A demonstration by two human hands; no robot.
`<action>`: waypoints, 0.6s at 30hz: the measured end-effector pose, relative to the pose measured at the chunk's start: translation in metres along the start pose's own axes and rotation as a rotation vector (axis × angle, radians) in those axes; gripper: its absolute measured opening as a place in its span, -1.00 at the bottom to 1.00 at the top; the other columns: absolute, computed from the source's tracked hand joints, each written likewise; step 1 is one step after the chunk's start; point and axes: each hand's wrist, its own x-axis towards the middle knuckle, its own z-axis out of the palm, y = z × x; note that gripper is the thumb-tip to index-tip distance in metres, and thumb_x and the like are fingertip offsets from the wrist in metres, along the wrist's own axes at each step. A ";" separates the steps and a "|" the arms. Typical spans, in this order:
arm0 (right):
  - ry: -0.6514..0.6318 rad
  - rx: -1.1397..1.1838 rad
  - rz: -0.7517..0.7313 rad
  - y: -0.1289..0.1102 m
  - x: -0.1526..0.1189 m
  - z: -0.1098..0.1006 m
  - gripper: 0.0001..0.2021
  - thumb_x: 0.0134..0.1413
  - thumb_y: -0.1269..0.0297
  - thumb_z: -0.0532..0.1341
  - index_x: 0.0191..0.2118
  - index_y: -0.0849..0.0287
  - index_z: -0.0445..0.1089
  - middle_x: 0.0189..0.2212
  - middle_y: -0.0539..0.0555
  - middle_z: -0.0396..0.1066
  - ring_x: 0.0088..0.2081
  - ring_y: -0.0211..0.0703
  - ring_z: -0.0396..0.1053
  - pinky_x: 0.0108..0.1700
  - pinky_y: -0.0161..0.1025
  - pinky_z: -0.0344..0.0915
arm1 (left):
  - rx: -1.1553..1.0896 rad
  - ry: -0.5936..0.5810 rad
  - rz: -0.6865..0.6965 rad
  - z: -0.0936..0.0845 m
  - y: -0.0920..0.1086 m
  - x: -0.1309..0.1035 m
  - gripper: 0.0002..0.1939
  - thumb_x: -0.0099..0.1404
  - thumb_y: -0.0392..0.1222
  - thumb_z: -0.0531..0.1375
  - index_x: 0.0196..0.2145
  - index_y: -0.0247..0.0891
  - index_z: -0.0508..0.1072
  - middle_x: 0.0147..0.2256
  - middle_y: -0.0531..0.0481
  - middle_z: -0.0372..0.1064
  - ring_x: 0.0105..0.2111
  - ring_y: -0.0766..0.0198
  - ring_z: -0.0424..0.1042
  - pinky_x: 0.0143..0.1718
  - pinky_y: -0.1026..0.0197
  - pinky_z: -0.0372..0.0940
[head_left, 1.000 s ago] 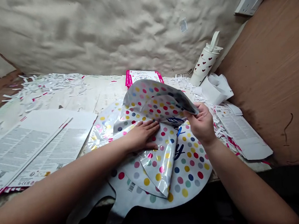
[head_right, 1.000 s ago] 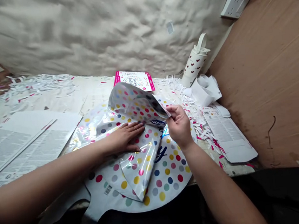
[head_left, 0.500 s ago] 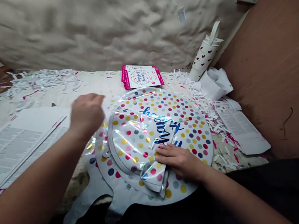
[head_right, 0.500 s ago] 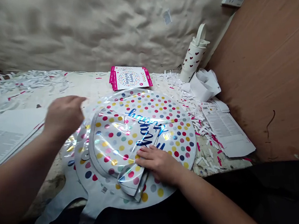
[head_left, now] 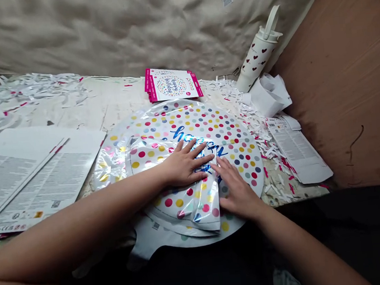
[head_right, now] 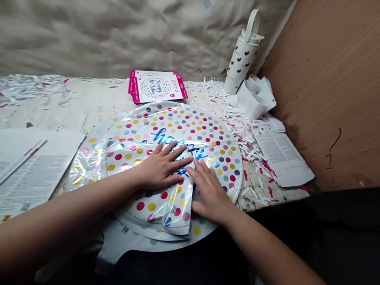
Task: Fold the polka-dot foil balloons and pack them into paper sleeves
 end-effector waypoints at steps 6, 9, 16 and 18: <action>-0.054 0.131 -0.417 0.004 0.000 0.000 -0.67 0.12 0.49 0.05 -0.04 0.08 0.35 -0.06 0.10 0.43 0.03 -0.15 0.33 0.21 0.02 0.01 | 0.003 -0.034 -0.085 -0.002 0.015 -0.015 -0.38 0.32 0.13 -0.11 0.25 -0.18 -0.01 0.28 -0.19 -0.27 0.26 -0.08 -0.29 0.17 -0.19 -0.31; -0.171 0.235 -0.259 0.006 0.003 -0.015 -0.76 0.14 0.42 0.04 -0.19 0.08 0.43 -0.18 0.05 0.49 -0.09 -0.13 0.41 0.19 0.04 0.03 | 0.007 -0.085 -0.210 -0.003 0.005 -0.061 -0.33 0.32 0.15 -0.13 0.26 -0.27 -0.07 0.27 -0.19 -0.28 0.27 -0.01 -0.28 0.20 -0.10 -0.28; -0.029 0.569 0.641 0.001 0.049 -0.018 -0.68 0.14 0.03 0.02 -0.48 0.14 0.25 -0.65 -0.08 0.26 -0.66 -0.28 0.28 -0.66 -0.36 0.18 | -0.263 -0.017 -0.641 -0.047 -0.038 -0.139 -0.43 0.32 0.14 -0.17 0.16 -0.17 0.21 0.19 -0.04 0.07 0.16 0.01 0.10 0.12 -0.01 0.08; -0.054 0.599 0.761 0.004 0.063 -0.013 -0.67 0.12 -0.01 0.02 -0.46 0.13 0.23 -0.68 -0.10 0.22 -0.74 -0.31 0.22 -0.74 -0.39 0.07 | -0.179 0.248 -0.717 -0.058 -0.021 -0.129 -0.48 0.34 0.06 -0.15 0.09 -0.22 0.30 0.11 -0.06 0.23 0.09 0.03 0.23 0.08 0.02 0.17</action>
